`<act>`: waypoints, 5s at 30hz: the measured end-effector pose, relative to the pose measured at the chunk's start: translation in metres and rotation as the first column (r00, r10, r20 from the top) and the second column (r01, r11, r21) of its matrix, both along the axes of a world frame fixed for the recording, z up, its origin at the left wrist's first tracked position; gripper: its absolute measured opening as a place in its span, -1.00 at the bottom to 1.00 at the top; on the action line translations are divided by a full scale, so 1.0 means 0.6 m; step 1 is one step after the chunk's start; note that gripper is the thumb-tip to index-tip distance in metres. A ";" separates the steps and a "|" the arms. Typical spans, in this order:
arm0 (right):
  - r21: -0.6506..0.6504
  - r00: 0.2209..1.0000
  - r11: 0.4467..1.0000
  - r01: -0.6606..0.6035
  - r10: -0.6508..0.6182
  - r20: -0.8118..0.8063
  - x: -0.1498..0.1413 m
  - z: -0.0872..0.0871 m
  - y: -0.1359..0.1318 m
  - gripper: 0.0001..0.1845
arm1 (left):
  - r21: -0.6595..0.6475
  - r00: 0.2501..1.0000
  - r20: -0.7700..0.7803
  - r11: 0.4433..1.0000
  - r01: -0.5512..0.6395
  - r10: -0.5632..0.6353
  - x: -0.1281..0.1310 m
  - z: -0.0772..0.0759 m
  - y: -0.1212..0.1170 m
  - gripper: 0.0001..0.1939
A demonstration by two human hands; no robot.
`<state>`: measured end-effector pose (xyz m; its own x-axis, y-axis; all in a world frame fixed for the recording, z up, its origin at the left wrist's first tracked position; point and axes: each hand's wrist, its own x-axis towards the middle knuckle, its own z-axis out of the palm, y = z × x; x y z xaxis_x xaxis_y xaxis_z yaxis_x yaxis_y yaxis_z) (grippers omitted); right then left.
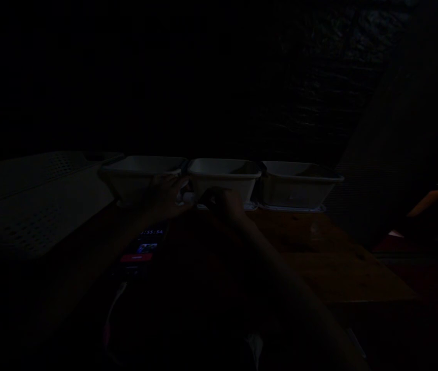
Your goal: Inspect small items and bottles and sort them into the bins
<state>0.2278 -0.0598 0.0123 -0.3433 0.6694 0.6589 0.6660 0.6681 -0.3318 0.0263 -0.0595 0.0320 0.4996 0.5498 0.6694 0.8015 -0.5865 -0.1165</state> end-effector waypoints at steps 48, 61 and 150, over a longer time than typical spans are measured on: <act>-0.019 0.995 0.995 0.093 -0.094 -0.019 0.022 0.008 0.012 -0.77 | -0.166 0.922 0.343 0.955 0.246 -0.178 -0.001 -0.005 0.013 -0.78; -0.066 0.993 0.998 0.015 -0.007 0.122 0.006 -0.001 0.007 -0.60 | -0.319 0.853 0.473 0.860 0.399 -0.220 0.009 -0.006 0.007 -0.76; -0.109 0.953 0.984 0.138 -0.102 0.284 -0.020 -0.012 -0.004 -0.63 | -0.003 0.908 -0.161 0.921 0.391 -0.386 0.013 -0.001 -0.016 -0.75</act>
